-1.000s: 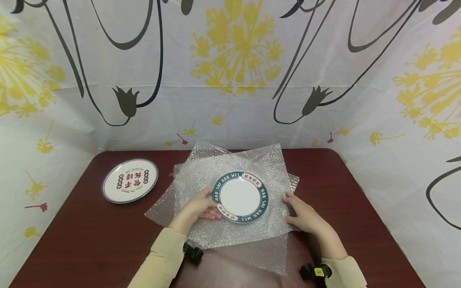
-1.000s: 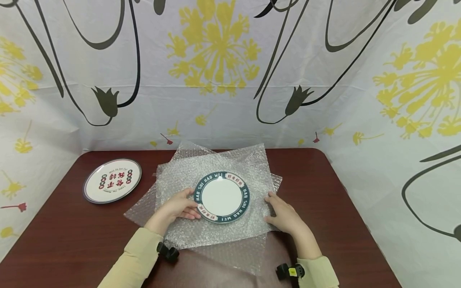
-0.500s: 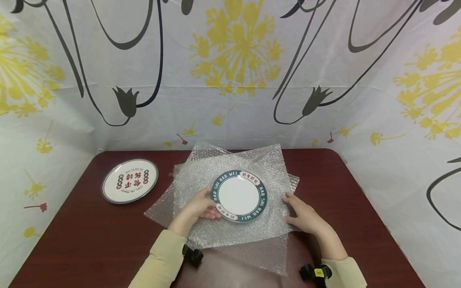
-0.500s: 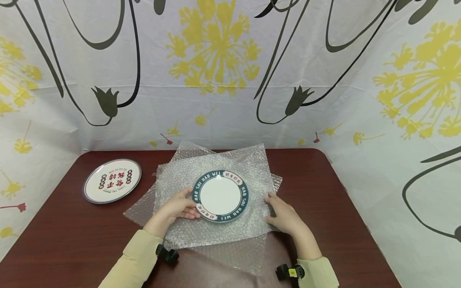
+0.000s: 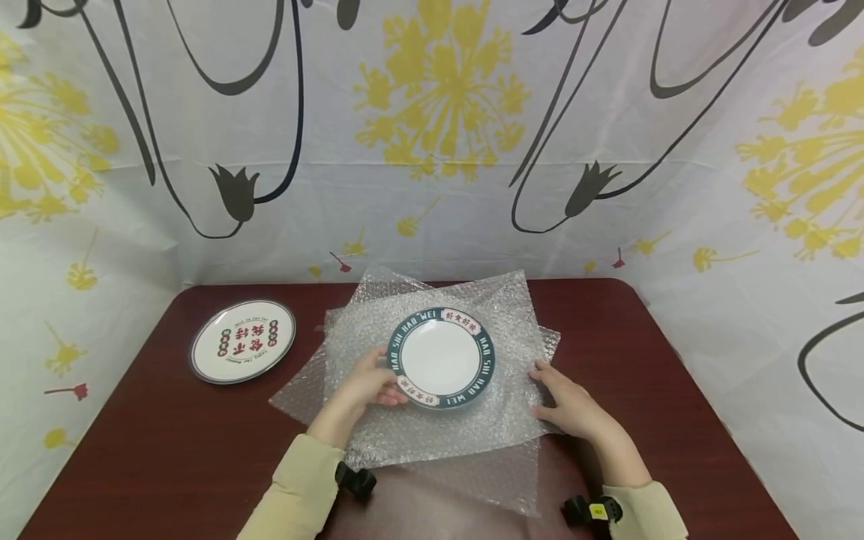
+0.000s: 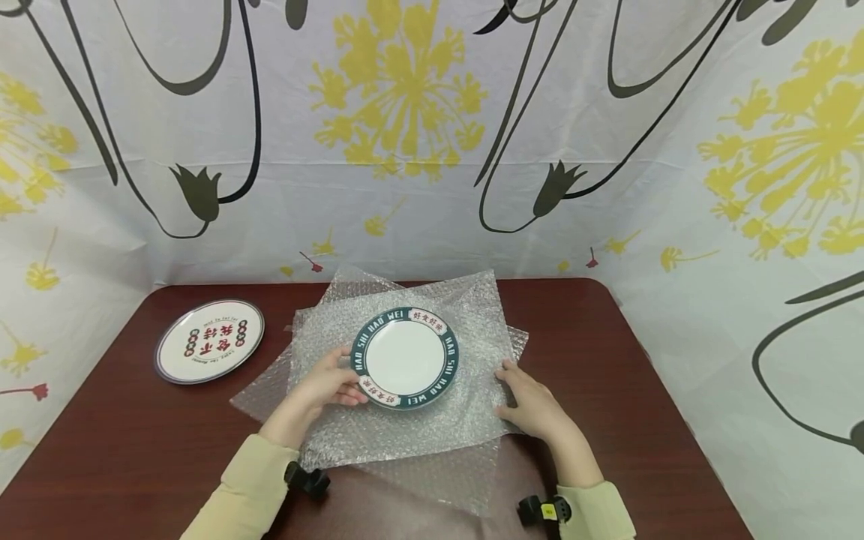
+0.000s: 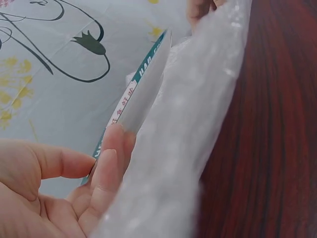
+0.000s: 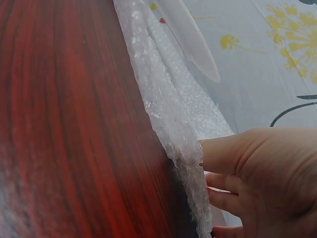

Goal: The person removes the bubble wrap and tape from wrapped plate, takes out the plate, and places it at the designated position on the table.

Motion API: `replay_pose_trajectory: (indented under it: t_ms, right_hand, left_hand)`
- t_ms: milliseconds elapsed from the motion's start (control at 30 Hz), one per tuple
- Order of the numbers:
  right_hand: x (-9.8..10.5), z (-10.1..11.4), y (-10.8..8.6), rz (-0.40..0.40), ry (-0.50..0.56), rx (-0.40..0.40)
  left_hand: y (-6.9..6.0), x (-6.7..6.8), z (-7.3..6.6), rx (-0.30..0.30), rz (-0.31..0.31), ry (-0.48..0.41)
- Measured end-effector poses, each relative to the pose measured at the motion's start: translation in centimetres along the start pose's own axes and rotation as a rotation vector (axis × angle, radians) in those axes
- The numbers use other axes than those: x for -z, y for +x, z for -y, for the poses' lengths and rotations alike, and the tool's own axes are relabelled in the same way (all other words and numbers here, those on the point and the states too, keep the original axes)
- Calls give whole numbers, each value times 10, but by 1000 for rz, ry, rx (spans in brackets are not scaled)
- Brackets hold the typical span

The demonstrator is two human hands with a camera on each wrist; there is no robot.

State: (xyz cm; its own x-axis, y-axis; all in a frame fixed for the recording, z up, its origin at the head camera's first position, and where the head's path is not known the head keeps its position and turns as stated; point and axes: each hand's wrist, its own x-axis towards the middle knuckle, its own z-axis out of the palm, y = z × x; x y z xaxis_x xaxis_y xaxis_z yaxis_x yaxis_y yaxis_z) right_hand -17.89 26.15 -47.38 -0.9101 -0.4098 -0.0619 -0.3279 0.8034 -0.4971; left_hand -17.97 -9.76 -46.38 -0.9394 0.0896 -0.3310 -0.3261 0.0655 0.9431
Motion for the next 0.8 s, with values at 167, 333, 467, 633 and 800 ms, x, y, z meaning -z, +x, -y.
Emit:
replay_pose_trajectory:
  t_ms: [167,333,467,633,800]
  right_hand:
    - [1,1,-1,-1,3,7]
    - [2,1,-1,-3,6,14]
    - [2,1,-1,3,11,15]
    - [3,2,-2,4,17,10]
    - [3,1,-1,3,10,11]
  left_hand:
    - [-2,4,-1,1,-29,-10]
    - [-5,11,-2,12,-45,-24]
    - [-10,18,-5,5,-60,-30]
    - [-14,28,-5,-3,-76,-35]
    - [-18,38,-4,-15,-92,-31]
